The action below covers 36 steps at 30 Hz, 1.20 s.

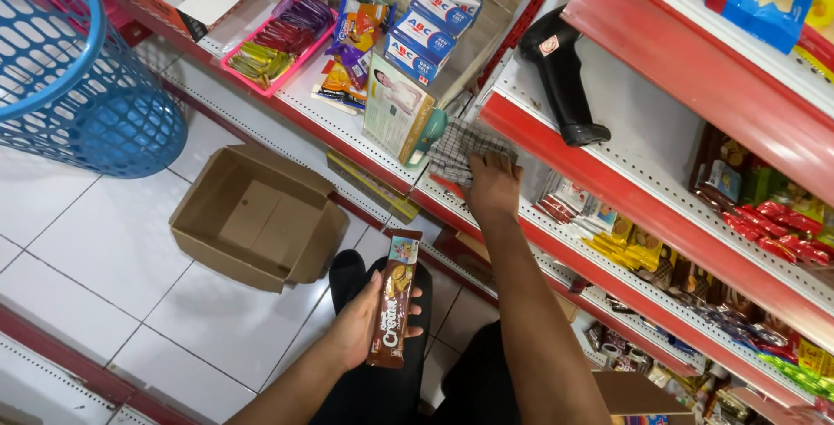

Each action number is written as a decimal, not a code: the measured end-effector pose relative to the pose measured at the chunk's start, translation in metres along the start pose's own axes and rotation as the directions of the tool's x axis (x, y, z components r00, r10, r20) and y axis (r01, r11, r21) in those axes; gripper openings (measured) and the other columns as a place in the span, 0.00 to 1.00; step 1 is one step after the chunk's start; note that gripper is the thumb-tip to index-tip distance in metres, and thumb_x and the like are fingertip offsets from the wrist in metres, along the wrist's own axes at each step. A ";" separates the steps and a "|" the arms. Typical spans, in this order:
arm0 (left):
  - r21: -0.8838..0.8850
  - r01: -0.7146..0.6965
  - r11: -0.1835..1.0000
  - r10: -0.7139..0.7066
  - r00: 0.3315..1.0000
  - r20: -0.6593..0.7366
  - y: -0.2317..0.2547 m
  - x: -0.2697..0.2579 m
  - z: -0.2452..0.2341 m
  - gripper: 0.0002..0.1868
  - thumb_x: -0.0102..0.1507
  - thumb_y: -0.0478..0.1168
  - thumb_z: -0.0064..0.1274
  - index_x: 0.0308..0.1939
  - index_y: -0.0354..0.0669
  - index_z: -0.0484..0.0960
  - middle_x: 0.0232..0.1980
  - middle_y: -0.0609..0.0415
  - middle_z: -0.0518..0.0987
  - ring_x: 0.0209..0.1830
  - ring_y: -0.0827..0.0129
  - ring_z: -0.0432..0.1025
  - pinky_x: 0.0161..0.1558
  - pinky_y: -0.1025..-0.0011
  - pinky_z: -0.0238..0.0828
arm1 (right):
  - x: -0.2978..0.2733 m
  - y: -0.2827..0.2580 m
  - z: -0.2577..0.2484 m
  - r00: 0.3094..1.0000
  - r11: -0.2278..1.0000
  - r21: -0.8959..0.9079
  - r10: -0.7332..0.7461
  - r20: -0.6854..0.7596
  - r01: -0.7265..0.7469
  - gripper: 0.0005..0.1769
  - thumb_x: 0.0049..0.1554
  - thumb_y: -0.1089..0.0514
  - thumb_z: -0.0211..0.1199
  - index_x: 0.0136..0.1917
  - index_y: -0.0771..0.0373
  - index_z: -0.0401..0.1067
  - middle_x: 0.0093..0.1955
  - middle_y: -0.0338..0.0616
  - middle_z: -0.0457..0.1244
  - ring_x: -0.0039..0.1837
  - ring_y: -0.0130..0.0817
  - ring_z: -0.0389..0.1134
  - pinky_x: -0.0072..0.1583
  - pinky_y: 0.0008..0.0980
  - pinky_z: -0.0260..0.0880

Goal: The person sits on the floor of a snack aisle and wipes packaged snack bars and wafer packets one at a time with a checkered cloth, then places the cleaned packages onto the shelf in front of them, taking new items from open cardboard boxes on the floor.

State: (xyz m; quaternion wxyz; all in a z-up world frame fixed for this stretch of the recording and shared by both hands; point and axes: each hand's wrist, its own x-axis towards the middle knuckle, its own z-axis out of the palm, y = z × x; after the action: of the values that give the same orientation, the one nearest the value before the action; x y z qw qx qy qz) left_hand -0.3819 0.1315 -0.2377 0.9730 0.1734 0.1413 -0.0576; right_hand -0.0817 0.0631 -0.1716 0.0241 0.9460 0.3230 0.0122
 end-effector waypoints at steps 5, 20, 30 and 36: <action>0.121 -0.045 0.992 0.038 0.997 0.060 0.003 -0.008 0.016 0.37 0.67 0.49 0.43 0.80 0.52 0.51 0.67 0.47 0.70 0.53 0.64 0.72 0.51 0.56 0.78 | -0.059 -0.006 0.000 0.978 0.983 0.155 -0.068 -0.199 0.100 0.24 0.50 0.54 0.72 0.59 0.58 0.72 0.54 0.45 0.69 0.59 0.44 0.69 0.64 0.52 0.63; -0.270 -0.040 0.962 0.073 0.991 0.110 -0.070 0.004 0.014 0.38 0.68 0.56 0.38 0.76 0.35 0.61 0.68 0.42 0.72 0.65 0.51 0.69 0.65 0.53 0.68 | -0.283 -0.055 -0.034 0.920 0.570 0.722 -0.254 -0.299 0.393 0.38 0.43 0.74 0.56 0.69 0.73 0.69 0.76 0.64 0.58 0.82 0.65 0.48 0.79 0.63 0.38; -0.138 -0.147 0.979 0.143 0.989 -0.036 -0.081 -0.001 0.049 0.32 0.67 0.58 0.41 0.73 0.52 0.62 0.64 0.50 0.75 0.61 0.61 0.72 0.63 0.51 0.73 | -0.427 0.003 0.076 0.993 -0.040 0.992 -0.024 0.118 -0.119 0.24 0.55 0.70 0.53 0.63 0.73 0.78 0.49 0.54 0.70 0.50 0.42 0.69 0.54 0.41 0.72; 0.144 -0.031 0.989 0.045 0.994 -0.098 -0.097 0.003 0.018 0.24 0.74 0.50 0.52 0.71 0.44 0.70 0.50 0.52 0.73 0.51 0.60 0.71 0.57 0.51 0.74 | -0.408 0.038 0.015 0.832 -0.020 0.991 0.541 0.122 -0.132 0.17 0.58 0.66 0.53 0.59 0.73 0.74 0.54 0.47 0.69 0.56 0.35 0.68 0.60 0.33 0.67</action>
State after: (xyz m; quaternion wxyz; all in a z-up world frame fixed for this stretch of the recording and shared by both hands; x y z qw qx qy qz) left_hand -0.3903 0.0348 -0.2534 0.9506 0.2478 0.1826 -0.0400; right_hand -0.3807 -0.2170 -0.1873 -0.6697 0.7403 -0.0004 -0.0581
